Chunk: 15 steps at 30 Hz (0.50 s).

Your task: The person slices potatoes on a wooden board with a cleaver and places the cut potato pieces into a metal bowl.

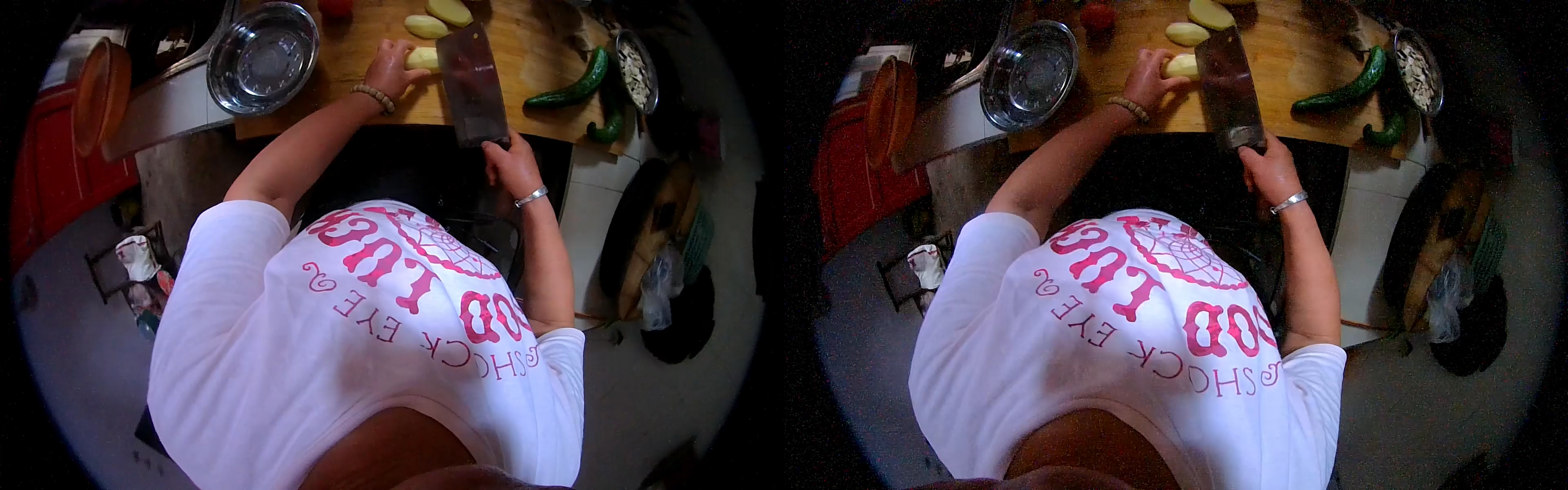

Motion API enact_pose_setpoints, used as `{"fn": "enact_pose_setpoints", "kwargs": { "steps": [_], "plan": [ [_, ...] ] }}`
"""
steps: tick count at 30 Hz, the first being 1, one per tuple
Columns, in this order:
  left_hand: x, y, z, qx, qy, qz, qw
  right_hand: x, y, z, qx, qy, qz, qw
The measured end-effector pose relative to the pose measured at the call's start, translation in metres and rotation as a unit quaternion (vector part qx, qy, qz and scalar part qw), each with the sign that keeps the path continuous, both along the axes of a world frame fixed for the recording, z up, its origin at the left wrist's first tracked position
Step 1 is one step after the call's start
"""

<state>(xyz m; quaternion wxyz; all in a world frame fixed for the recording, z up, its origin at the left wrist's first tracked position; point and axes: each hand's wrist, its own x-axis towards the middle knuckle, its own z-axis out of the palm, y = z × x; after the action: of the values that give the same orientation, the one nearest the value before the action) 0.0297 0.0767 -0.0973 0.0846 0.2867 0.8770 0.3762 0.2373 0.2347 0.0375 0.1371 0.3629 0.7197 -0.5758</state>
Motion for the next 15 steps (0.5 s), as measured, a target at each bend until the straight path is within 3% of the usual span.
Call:
{"fn": "enact_pose_setpoints", "kwargs": {
  "steps": [15],
  "plan": [
    [0.0002, 0.0046, 0.0006, -0.021, -0.002, 0.033, 0.999, 0.0009, 0.0093, -0.0061, -0.028, 0.002, 0.012, 1.0]
  ]
}}
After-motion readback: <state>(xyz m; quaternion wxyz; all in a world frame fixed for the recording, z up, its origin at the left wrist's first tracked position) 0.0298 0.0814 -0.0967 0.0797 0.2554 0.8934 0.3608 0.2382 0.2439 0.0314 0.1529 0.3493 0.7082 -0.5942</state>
